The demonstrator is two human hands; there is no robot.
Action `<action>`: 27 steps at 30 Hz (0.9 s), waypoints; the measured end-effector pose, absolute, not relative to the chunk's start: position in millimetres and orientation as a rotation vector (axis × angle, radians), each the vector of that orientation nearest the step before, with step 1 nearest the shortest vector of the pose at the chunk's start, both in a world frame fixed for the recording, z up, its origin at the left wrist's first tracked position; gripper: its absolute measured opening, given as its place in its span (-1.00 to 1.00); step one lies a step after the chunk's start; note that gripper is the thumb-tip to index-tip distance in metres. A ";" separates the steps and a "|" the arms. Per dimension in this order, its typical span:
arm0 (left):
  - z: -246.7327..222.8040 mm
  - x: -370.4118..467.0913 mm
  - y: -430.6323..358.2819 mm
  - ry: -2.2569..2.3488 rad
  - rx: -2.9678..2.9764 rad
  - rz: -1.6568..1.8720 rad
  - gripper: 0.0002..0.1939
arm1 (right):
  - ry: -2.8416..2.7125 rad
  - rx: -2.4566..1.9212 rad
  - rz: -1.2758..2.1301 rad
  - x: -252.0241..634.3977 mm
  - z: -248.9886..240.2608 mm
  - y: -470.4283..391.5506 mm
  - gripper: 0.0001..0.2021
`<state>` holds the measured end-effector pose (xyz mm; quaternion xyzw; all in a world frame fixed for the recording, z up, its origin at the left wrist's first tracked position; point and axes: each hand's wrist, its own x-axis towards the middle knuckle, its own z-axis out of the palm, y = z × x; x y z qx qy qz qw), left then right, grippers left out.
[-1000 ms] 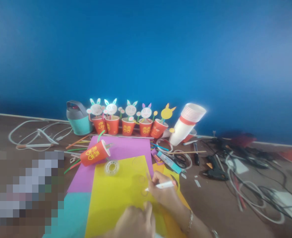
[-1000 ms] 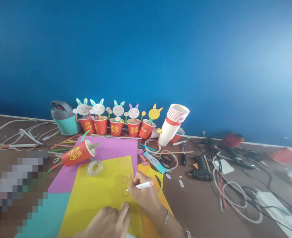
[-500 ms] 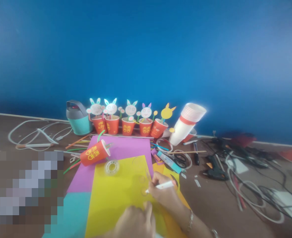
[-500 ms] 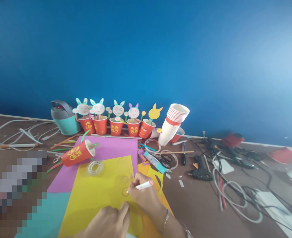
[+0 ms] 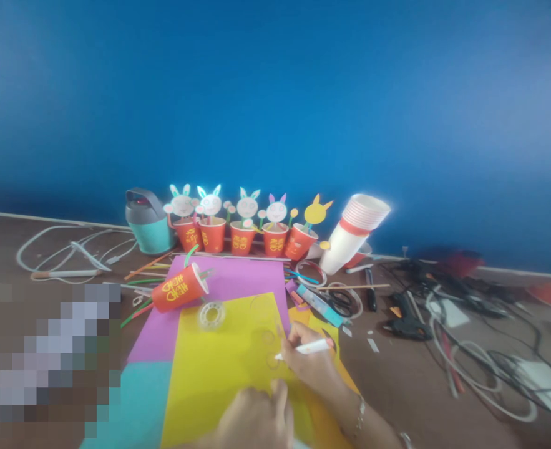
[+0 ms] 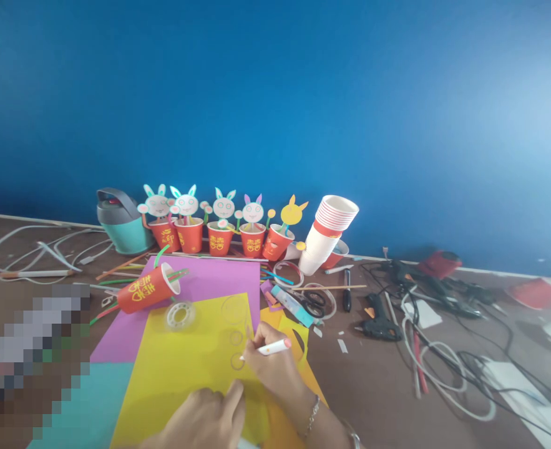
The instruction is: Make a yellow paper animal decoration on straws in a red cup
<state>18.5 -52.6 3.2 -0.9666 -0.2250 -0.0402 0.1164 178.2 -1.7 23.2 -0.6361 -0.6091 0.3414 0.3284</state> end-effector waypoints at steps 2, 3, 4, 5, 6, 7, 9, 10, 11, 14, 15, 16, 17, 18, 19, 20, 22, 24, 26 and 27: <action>2.7 18.6 -52.6 -0.687 -2.820 -0.107 -0.73 | -1.614 -1.674 0.863 177.9 22.6 -2.2 -0.74; 2.9 18.6 -52.5 -0.696 -2.817 -0.100 -0.73 | -1.618 -1.682 0.861 177.7 22.5 -2.6 -0.74; 3.1 18.6 -52.4 -0.696 -2.817 -0.092 -0.73 | -1.615 -1.691 0.872 177.6 22.6 -3.0 -0.74; 3.5 18.5 -52.4 -0.694 -2.818 -0.083 -0.72 | -1.609 -1.697 0.899 177.4 22.8 -3.3 -0.73; 3.9 18.3 -52.3 -0.689 -2.819 -0.073 -0.72 | -1.599 -1.698 0.938 177.4 23.0 -3.5 -0.73; 4.4 18.2 -52.2 -0.685 -2.819 -0.067 -0.71 | -1.584 -1.695 0.980 177.4 23.4 -3.6 -0.74; 5.6 18.2 -51.9 -0.671 -2.822 -0.066 -0.71 | -1.552 -1.681 1.041 177.6 23.9 -3.5 -0.75; 6.3 18.3 -51.8 -0.670 -2.824 -0.072 -0.71 | -1.548 -1.674 1.046 177.8 23.9 -3.3 -0.75; 7.2 18.6 -51.6 -0.677 -2.825 -0.082 -0.71 | -1.551 -1.671 1.032 178.1 23.8 -3.1 -0.75; 10.1 19.6 -50.9 -0.696 -2.829 -0.093 -0.71 | -1.588 -1.677 0.937 178.9 22.0 -3.1 -0.74; 10.7 19.8 -50.7 -0.696 -2.830 -0.096 -0.70 | -1.603 -1.677 0.913 179.1 21.2 -3.2 -0.73; 11.0 20.0 -50.6 -0.691 -2.830 -0.103 -0.70 | -1.615 -1.676 0.901 179.2 20.3 -3.4 -0.72; 11.0 20.0 -50.4 -0.686 -2.828 -0.109 -0.70 | -1.625 -1.674 0.900 179.3 19.6 -3.6 -0.71; 10.7 20.0 -50.4 -0.680 -2.825 -0.114 -0.71 | -1.628 -1.674 0.911 179.3 19.1 -3.6 -0.71; 10.3 19.9 -50.5 -0.676 -2.820 -0.120 -0.71 | -1.625 -1.676 0.926 179.2 18.7 -3.6 -0.71; 9.8 19.8 -50.7 -0.673 -2.814 -0.126 -0.73 | -1.619 -1.681 0.938 179.2 18.5 -3.5 -0.71; 9.8 19.7 -51.0 -0.680 -2.811 -0.132 -0.74 | -1.608 -1.686 0.943 179.1 18.2 -3.2 -0.72; 11.7 20.0 -50.9 -0.695 -2.817 -0.146 -0.75 | -1.606 -1.688 0.931 179.1 17.9 -3.1 -0.73; 15.5 20.7 -50.1 -0.704 -2.830 -0.137 -0.75 | -1.607 -1.690 0.936 179.0 17.2 -3.3 -0.73; 17.5 21.2 -49.6 -0.701 -2.837 -0.124 -0.76 | -1.604 -1.694 0.946 178.9 16.9 -3.5 -0.73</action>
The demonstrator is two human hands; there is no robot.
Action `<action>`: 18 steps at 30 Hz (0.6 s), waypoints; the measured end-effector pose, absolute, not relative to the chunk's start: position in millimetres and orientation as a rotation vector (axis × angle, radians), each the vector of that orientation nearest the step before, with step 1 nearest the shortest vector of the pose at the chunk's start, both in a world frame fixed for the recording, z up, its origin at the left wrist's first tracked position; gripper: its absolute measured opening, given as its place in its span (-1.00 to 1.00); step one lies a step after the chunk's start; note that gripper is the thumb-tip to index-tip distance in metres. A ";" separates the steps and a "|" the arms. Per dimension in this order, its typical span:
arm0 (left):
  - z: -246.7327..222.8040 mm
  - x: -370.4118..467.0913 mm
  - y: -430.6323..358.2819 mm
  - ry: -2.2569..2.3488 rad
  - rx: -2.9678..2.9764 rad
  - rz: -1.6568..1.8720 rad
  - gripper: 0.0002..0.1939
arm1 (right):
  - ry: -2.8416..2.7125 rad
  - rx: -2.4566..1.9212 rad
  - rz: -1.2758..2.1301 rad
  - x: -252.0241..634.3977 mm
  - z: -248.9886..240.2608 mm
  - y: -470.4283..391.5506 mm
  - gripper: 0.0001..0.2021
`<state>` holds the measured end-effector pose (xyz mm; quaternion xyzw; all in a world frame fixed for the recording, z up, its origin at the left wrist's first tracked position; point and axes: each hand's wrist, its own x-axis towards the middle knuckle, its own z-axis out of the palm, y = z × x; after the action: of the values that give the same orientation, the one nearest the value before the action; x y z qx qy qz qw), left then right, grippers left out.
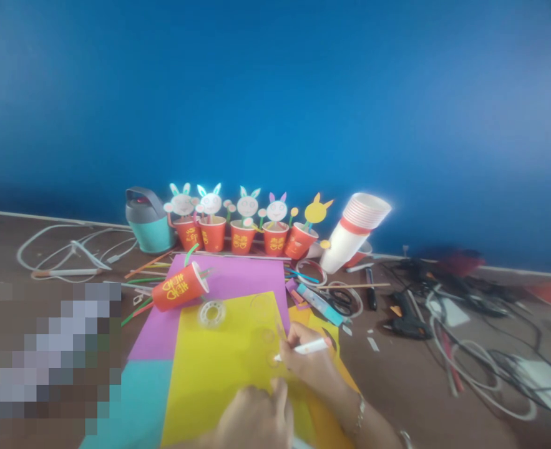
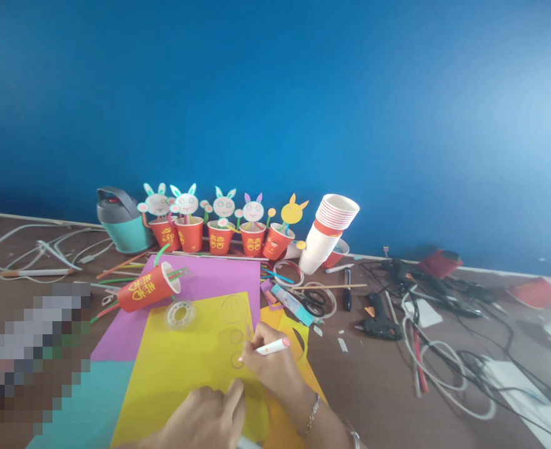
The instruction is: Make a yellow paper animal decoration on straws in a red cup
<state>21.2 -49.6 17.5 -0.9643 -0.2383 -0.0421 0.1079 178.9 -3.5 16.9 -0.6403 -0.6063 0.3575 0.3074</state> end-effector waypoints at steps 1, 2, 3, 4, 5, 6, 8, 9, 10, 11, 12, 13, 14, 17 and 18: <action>19.5 21.6 -49.1 -0.698 -2.844 -0.109 -0.76 | -1.596 -1.697 0.955 178.8 16.6 -3.6 -0.72; 21.1 21.9 -48.7 -0.692 -2.852 -0.094 -0.77 | -1.588 -1.697 0.962 178.7 16.4 -3.7 -0.72; 22.2 22.1 -48.4 -0.688 -2.858 -0.084 -0.77 | -1.579 -1.696 0.964 178.6 16.5 -3.7 -0.73; 22.8 22.2 -48.2 -0.690 -2.860 -0.081 -0.77 | -1.571 -1.694 0.964 178.5 16.7 -3.7 -0.73; 23.1 22.1 -48.2 -0.690 -2.858 -0.086 -0.76 | -1.567 -1.692 0.964 178.4 17.3 -3.7 -0.73; 23.2 22.1 -48.4 -0.693 -2.852 -0.090 -0.75 | -1.566 -1.692 0.970 178.3 18.2 -3.6 -0.73; 23.6 22.0 -48.7 -0.699 -2.842 -0.084 -0.74 | -1.561 -1.708 0.993 178.0 21.0 -3.4 -0.74; 24.1 22.1 -48.9 -0.704 -2.845 -0.072 -0.74 | -1.557 -1.717 1.000 177.9 22.6 -3.2 -0.75; 25.0 22.2 -49.0 -0.705 -2.853 -0.061 -0.74 | -1.555 -1.725 0.997 177.7 24.0 -3.0 -0.76; 26.0 22.4 -49.1 -0.707 -2.861 -0.052 -0.75 | -1.556 -1.732 0.988 177.6 25.0 -2.9 -0.76; 27.0 22.6 -49.1 -0.711 -2.865 -0.051 -0.75 | -1.564 -1.733 0.977 177.5 25.5 -2.8 -0.75; 27.9 22.7 -49.2 -0.713 -2.863 -0.057 -0.75 | -1.574 -1.732 0.963 177.4 25.4 -2.8 -0.74; 28.4 22.7 -49.2 -0.712 -2.859 -0.064 -0.75 | -1.583 -1.728 0.952 177.4 24.7 -2.9 -0.73; 27.6 22.3 -49.5 -0.701 -2.858 -0.058 -0.75 | -1.583 -1.696 0.962 177.3 21.8 -3.8 -0.71; 26.8 22.2 -49.6 -0.703 -2.859 -0.059 -0.75 | -1.579 -1.684 0.969 177.1 21.4 -4.2 -0.71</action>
<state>22.2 -49.6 26.8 -0.9662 -0.2377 -0.0199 0.0982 177.1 -4.2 21.4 -0.6385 -0.5990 0.3677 0.3136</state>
